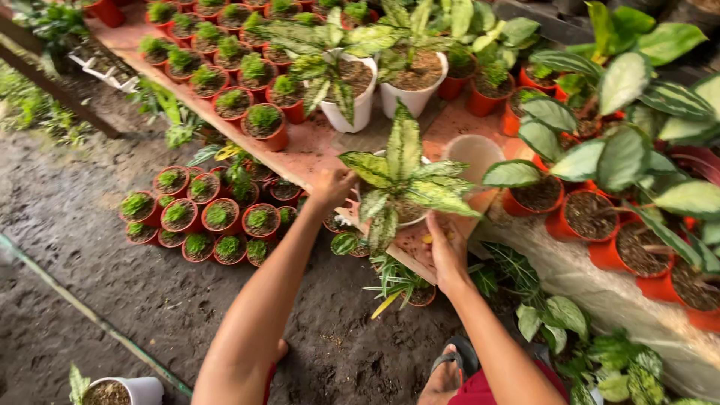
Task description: The person wipes the leaves of a potted Aglaonema plant using a small yellow sponge. They hold the plant steady with one hand while wiping individual leaves with the other, occasionally dipping the sponge into a container of water to re-wet it.
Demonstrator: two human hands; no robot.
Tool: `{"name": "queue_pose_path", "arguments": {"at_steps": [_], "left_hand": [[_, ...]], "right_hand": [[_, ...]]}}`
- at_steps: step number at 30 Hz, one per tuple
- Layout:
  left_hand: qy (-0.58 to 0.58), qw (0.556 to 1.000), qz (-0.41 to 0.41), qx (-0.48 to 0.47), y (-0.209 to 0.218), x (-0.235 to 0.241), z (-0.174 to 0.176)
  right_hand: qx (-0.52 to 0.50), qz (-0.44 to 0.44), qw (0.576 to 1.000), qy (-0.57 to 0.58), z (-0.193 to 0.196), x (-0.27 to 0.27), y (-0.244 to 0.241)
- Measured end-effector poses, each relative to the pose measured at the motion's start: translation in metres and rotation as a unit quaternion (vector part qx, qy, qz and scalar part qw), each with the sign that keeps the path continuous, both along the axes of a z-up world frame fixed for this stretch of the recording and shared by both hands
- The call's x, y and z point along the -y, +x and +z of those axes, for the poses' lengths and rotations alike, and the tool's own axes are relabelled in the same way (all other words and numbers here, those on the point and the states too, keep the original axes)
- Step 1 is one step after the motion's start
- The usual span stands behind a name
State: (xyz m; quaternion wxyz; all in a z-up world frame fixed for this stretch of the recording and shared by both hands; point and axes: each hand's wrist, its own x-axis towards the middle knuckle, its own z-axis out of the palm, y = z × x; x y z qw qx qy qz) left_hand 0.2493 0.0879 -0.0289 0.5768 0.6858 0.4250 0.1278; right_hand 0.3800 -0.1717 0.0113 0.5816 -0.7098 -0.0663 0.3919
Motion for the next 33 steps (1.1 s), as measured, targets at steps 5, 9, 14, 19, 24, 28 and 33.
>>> {"name": "queue_pose_path", "arguments": {"at_steps": [5,9,14,19,24,28,33], "left_hand": [[0.064,0.998,-0.02,0.016,0.005,0.008,0.002],[0.029,1.0,0.008,-0.007,0.004,0.007,0.007],[0.015,0.999,0.025,-0.043,0.01,0.011,0.004],[0.039,0.977,0.203,0.053,-0.007,0.055,0.011],[-0.069,0.882,0.424,0.194,-0.052,0.168,0.007],[-0.006,0.957,0.274,0.093,-0.076,0.261,0.004],[0.098,0.964,0.229,0.094,-0.072,0.276,0.006]], "right_hand": [[0.057,0.028,0.998,-0.019,0.009,0.001,0.004],[0.059,0.039,0.997,-0.028,0.017,-0.003,0.01],[0.055,0.053,0.996,-0.047,0.008,0.003,0.024],[0.052,0.178,0.979,-0.081,0.001,0.016,0.042],[0.037,0.444,0.881,-0.158,-0.018,0.036,0.024],[-0.046,0.631,0.752,-0.184,-0.033,0.013,-0.012],[-0.078,0.613,0.773,-0.142,-0.02,-0.014,-0.024]]}}
